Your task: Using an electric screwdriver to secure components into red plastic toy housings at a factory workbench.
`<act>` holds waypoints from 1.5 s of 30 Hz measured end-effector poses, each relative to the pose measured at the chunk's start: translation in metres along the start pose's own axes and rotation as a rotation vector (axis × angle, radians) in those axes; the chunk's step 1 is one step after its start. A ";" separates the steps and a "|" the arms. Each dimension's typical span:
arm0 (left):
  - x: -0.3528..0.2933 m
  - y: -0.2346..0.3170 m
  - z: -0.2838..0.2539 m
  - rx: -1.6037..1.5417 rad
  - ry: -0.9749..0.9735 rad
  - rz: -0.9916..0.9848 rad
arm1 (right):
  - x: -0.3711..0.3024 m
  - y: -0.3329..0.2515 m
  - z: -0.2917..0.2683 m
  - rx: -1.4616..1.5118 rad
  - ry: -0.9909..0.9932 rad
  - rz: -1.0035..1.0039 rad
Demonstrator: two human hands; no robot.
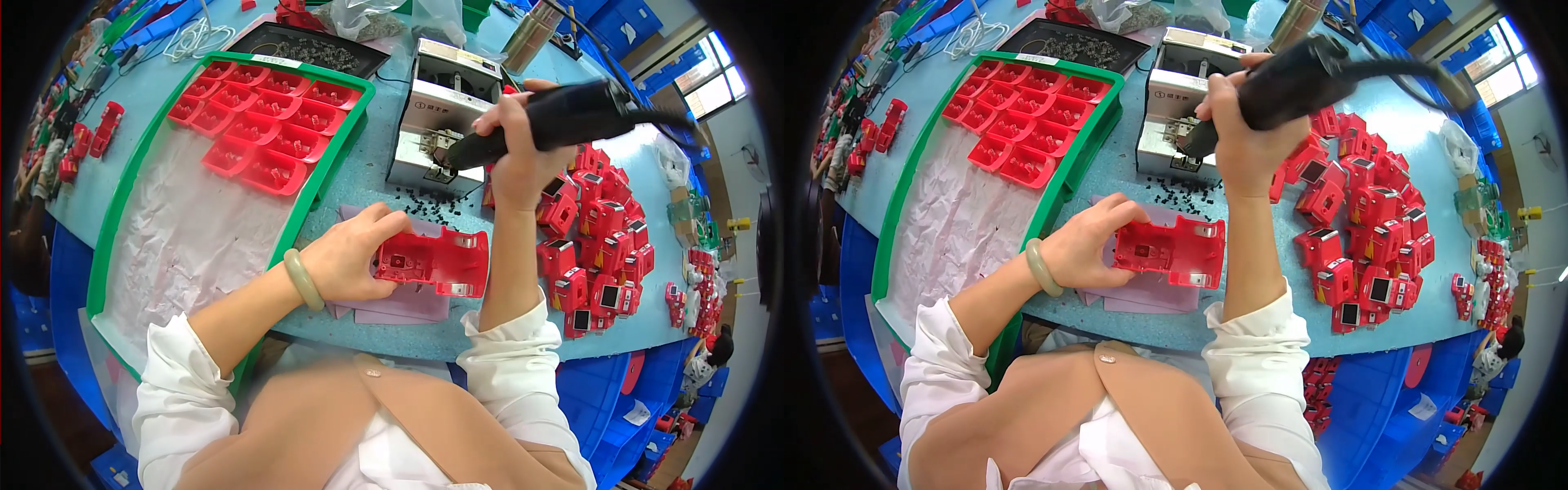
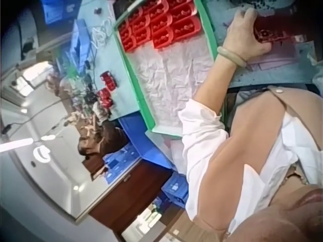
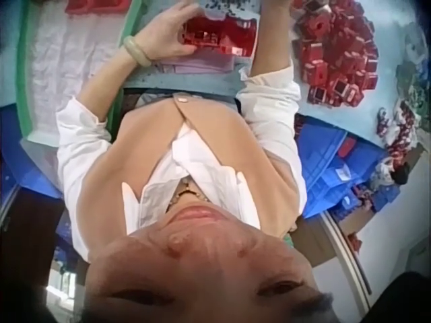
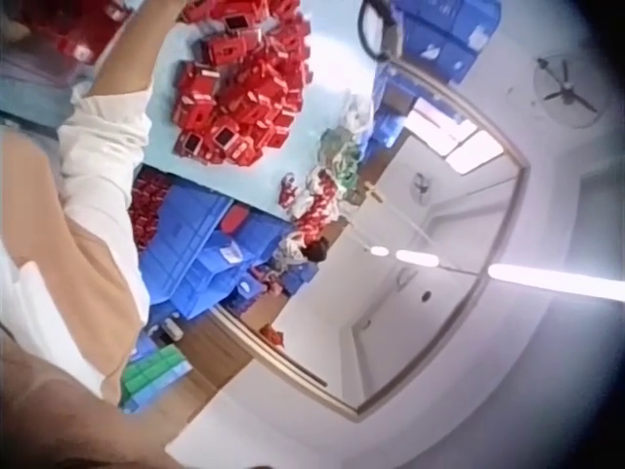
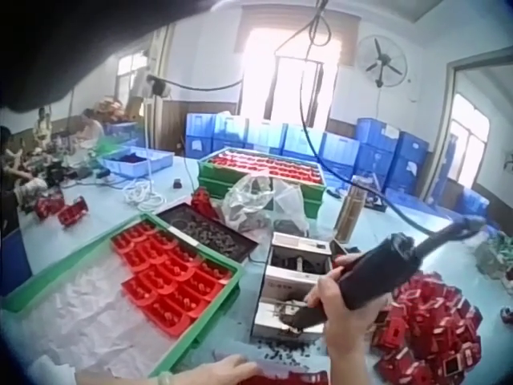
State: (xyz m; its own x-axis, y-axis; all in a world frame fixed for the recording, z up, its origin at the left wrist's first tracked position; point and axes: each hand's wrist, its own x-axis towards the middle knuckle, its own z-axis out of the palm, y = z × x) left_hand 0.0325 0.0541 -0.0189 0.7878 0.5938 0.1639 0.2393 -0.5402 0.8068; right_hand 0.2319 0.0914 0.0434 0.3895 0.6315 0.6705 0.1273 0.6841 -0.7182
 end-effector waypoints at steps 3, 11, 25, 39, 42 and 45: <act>0.000 -0.003 0.001 0.018 0.016 -0.012 | 0.002 0.003 0.003 -0.022 -0.095 0.073; -0.008 -0.014 0.002 0.033 0.015 -0.018 | -0.026 -0.060 0.007 0.171 -0.107 0.157; -0.009 -0.022 0.008 0.098 0.000 0.008 | -0.098 -0.040 0.006 -0.054 -0.115 0.308; -0.003 -0.015 0.006 0.156 0.011 -0.027 | -0.062 -0.051 -0.009 0.195 -0.231 0.210; -0.002 -0.011 0.004 0.127 0.017 -0.025 | -0.029 -0.052 -0.007 0.292 -0.111 0.069; 0.001 -0.008 0.004 0.093 0.017 -0.023 | -0.011 -0.016 -0.002 0.071 0.071 -0.093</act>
State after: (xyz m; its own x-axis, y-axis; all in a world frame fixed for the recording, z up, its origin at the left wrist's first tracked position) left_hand 0.0338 0.0572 -0.0272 0.7722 0.6159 0.1561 0.3093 -0.5789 0.7545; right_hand 0.2272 0.0727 0.0475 0.4426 0.5384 0.7171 0.1024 0.7641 -0.6369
